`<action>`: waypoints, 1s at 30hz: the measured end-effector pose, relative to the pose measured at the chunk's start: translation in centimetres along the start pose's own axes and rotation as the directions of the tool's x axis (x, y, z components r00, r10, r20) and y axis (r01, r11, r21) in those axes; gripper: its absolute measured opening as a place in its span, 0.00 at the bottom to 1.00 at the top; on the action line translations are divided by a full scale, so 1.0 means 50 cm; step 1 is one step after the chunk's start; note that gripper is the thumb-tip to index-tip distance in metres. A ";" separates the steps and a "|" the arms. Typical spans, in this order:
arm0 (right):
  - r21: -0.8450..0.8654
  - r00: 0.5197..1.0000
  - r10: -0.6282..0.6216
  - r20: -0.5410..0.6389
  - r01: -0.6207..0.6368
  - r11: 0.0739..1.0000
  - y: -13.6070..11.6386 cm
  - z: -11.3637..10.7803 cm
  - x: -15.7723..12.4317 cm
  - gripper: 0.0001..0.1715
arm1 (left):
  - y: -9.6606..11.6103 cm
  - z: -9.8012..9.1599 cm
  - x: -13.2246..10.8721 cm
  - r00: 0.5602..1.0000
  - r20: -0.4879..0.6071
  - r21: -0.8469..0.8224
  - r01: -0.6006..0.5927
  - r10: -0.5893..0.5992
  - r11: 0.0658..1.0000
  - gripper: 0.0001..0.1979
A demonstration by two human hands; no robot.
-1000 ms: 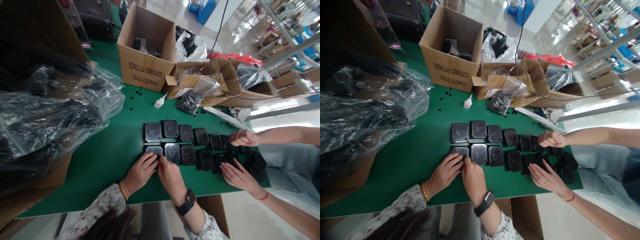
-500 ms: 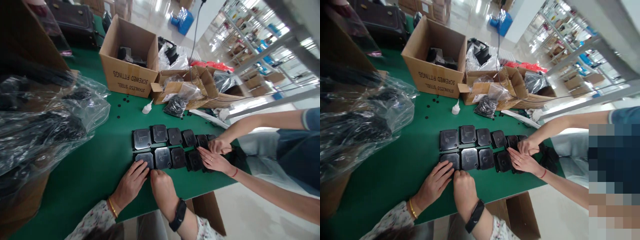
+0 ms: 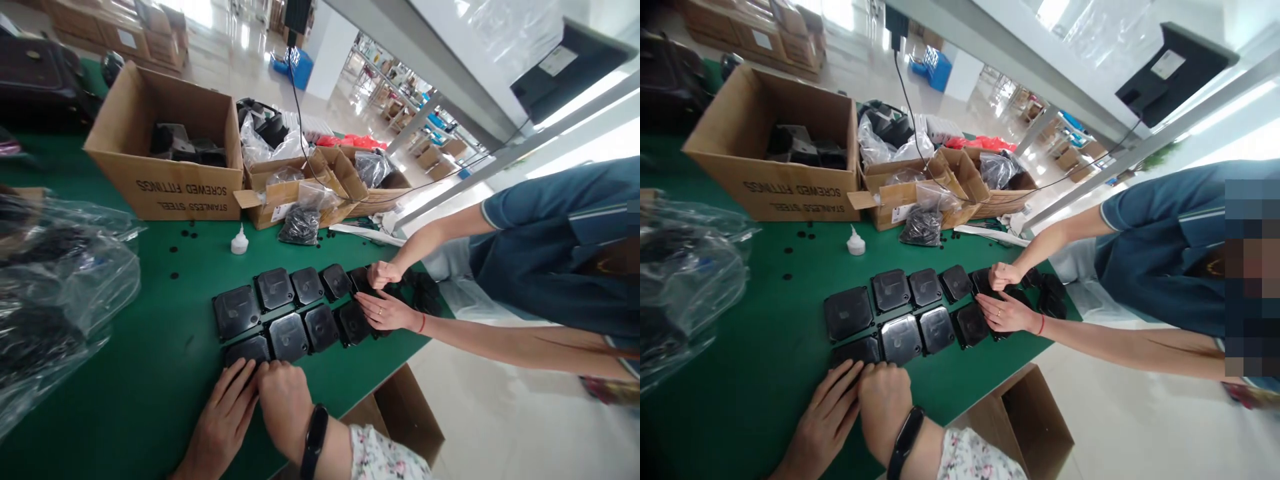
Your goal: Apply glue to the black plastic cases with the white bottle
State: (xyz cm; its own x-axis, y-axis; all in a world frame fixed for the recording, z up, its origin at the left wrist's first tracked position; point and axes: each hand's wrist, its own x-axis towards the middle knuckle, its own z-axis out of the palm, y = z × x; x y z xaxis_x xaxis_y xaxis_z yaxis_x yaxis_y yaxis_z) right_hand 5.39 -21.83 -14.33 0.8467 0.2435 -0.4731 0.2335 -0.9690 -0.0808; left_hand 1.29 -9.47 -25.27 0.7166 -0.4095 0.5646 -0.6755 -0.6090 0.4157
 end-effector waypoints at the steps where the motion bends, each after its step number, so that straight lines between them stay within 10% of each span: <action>1: 0.009 1.000 0.007 -0.002 -0.007 1.000 0.000 -0.001 0.000 0.11 | 0.000 0.000 -0.001 1.000 0.006 -0.001 0.002 -0.002 1.000 0.14; 16: 0.191 0.978 0.205 -0.028 -0.196 0.962 0.023 0.047 -0.009 0.07 | 0.019 -0.012 0.006 0.978 0.097 -0.035 0.188 -0.184 0.982 0.15; 23: 0.397 0.984 0.122 -0.128 -0.062 0.916 0.053 0.048 -0.033 0.08 | 0.022 -0.025 0.011 0.975 0.128 0.006 0.180 -0.179 0.984 0.16; 30: 0.396 0.923 -0.186 -0.337 0.318 0.861 -0.112 -0.090 0.234 0.14 | 0.022 -0.006 -0.002 0.966 0.161 0.026 0.201 -0.203 0.979 0.14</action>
State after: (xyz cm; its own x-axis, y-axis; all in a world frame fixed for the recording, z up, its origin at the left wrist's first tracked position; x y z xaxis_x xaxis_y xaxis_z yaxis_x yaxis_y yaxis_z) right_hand 16.12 -13.36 -15.47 0.8991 0.4192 -0.1263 0.2812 -0.7740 -0.5673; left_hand 0.43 -9.93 -24.65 0.8572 -0.3816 0.3458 -0.5126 -0.6967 0.5019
